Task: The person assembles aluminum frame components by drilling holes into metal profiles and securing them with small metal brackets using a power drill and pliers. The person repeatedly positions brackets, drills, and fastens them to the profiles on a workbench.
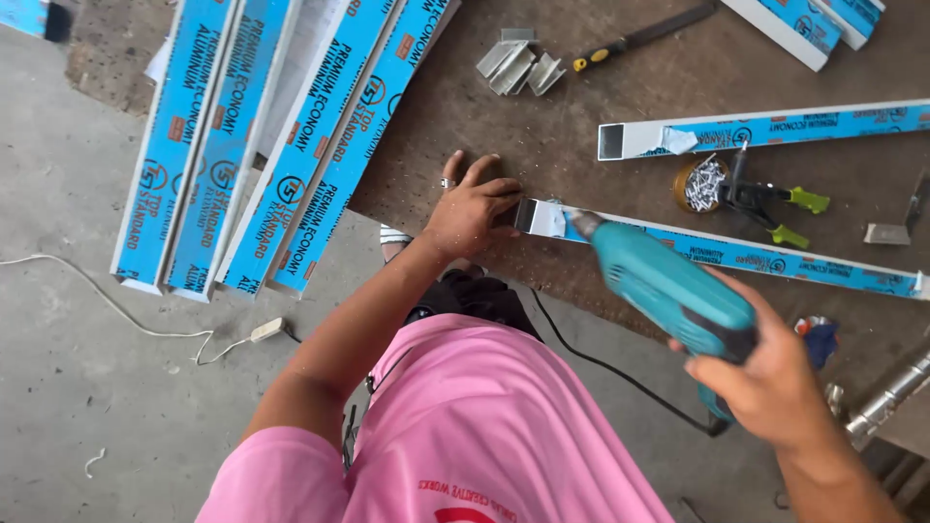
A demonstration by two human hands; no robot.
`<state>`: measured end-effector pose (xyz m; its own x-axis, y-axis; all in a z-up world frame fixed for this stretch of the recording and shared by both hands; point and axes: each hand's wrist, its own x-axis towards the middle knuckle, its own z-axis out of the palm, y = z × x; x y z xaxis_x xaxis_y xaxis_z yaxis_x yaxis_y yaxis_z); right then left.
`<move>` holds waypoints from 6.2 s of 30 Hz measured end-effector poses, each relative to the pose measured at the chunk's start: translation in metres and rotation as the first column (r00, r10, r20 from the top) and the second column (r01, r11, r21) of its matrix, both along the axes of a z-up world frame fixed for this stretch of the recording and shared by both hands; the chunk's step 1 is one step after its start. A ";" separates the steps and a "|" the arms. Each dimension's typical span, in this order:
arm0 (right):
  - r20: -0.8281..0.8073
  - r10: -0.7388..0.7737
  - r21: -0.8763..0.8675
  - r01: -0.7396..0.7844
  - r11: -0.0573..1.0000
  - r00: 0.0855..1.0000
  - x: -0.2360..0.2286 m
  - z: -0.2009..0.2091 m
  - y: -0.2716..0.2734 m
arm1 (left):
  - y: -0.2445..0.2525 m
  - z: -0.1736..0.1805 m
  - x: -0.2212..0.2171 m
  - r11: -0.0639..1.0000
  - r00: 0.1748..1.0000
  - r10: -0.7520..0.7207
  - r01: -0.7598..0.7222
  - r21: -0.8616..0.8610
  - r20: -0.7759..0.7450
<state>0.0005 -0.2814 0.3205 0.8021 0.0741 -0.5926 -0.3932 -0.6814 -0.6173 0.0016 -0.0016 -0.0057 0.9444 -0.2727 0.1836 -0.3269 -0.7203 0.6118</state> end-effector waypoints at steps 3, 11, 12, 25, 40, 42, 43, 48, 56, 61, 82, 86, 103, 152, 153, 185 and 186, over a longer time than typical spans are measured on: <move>-0.116 0.038 -0.161 -0.056 0.985 0.993 0.018 0.002 0.040 | 0.000 -0.004 0.002 1.000 1.000 -0.008 0.008 -0.022 0.008; -0.133 0.041 -0.124 -0.058 0.991 0.990 0.031 -0.026 0.047 | 0.002 -0.002 0.006 0.999 0.996 -0.034 0.035 -0.011 0.079; -0.138 0.052 -0.139 -0.071 0.988 0.989 0.031 -0.025 0.048 | 0.003 -0.003 0.005 0.999 0.997 -0.032 0.033 -0.013 0.075; -0.143 0.024 -0.087 -0.036 0.996 0.989 0.032 -0.026 0.050 | 0.002 -0.004 0.007 0.999 0.998 -0.036 0.037 -0.026 0.049; -0.133 0.346 -0.382 -0.370 0.847 0.929 0.057 -0.010 0.075 | 0.001 -0.003 0.006 0.999 0.999 -0.039 0.040 -0.021 0.036; -0.356 0.318 -0.575 -0.474 0.667 0.879 0.075 0.009 0.111 | -0.002 -0.004 0.007 0.999 0.999 -0.034 0.036 -0.033 0.038; -0.361 0.316 -0.578 -0.476 0.663 0.878 0.077 0.014 0.120 | -0.003 -0.003 0.007 0.999 0.999 -0.033 0.035 -0.039 0.036; -0.521 0.286 -0.652 -0.591 0.474 0.804 0.088 0.023 0.153 | 0.001 -0.004 0.010 0.996 0.998 -0.061 0.063 -0.059 0.034; -0.451 0.366 -0.655 -0.580 0.484 0.814 0.087 0.011 0.136 | 0.000 -0.010 0.011 0.997 0.997 -0.067 0.069 -0.039 0.037; -0.411 0.392 -0.653 -0.566 0.503 0.823 0.085 0.010 0.135 | 0.000 -0.013 0.014 0.997 0.996 -0.068 0.069 -0.024 0.065; -0.443 0.388 -0.639 -0.588 0.495 0.808 0.078 0.011 0.125 | 0.000 -0.011 0.012 0.994 0.995 -0.075 0.080 -0.075 0.072; -0.408 0.377 -0.634 -0.555 0.538 0.832 0.076 0.011 0.121 | 0.000 -0.012 0.012 0.993 0.994 -0.076 0.082 -0.087 0.080; -0.359 0.488 -0.588 -0.599 0.544 0.796 0.075 -0.011 0.095 | 0.007 -0.006 0.012 0.994 0.987 -0.095 0.101 -0.045 0.128; 0.224 0.633 -0.741 -0.293 0.605 0.741 0.221 -0.266 -0.314 | -0.032 0.081 0.017 0.996 0.996 -0.030 0.037 0.075 -0.089; 0.260 0.745 -0.788 -0.312 0.531 0.614 0.225 -0.281 -0.325 | -0.032 0.084 0.018 0.997 0.989 -0.066 0.071 0.033 -0.131; 0.475 -0.371 0.576 0.036 0.816 0.798 -0.151 -0.189 0.085 | -0.050 0.227 0.046 0.663 0.372 -0.327 -0.564 -0.492 -0.868; 0.461 -0.383 0.584 0.052 0.810 0.800 -0.151 -0.189 0.085 | -0.050 0.225 0.046 0.660 0.375 -0.329 -0.565 -0.495 -0.866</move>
<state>-0.1510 -0.1961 0.1316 0.9997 0.0154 0.0172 0.0190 -0.1277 -0.9916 0.0480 -0.0514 0.2197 0.6435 -0.3670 -0.6718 0.7337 0.0453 0.6780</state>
